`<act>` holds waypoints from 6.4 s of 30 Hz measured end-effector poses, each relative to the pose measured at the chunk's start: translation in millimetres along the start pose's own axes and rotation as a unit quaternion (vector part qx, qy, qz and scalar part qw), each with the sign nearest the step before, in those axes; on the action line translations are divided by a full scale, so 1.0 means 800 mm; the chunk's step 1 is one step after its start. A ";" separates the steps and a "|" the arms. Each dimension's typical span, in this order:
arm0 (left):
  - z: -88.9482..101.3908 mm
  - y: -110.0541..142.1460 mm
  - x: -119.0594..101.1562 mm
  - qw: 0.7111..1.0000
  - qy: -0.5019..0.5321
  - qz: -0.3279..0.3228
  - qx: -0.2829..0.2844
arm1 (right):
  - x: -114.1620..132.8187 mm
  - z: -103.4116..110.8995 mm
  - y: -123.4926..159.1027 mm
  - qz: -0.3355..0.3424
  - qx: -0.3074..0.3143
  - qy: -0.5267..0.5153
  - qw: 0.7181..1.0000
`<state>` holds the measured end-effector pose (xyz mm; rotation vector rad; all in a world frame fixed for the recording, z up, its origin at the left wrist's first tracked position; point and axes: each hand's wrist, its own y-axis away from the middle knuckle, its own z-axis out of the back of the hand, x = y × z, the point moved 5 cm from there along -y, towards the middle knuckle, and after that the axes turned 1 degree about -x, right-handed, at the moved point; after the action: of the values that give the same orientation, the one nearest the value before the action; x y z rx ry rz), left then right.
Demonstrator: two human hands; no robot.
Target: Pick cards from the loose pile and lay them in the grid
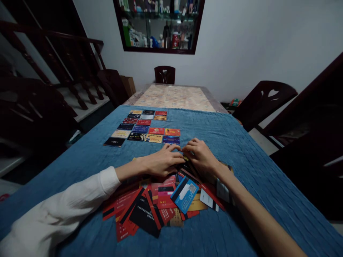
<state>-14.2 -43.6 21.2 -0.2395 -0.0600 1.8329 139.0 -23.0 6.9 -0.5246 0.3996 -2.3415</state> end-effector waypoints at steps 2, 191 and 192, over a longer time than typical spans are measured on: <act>-0.003 -0.003 -0.003 1.000 -0.003 -0.018 0.008 | 0.000 -0.001 0.005 -0.004 0.001 0.006 1.000; 0.072 0.063 0.461 0.907 -0.162 0.384 0.057 | -0.151 -0.156 -0.406 -0.101 0.148 0.205 0.962; 0.071 0.063 0.462 0.907 -0.156 0.387 0.056 | -0.154 -0.158 -0.407 -0.102 0.150 0.206 0.962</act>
<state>-166.7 301.9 19.5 0.1466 -0.0909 2.6484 -21.3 311.0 1.6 0.0750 0.1748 -2.6485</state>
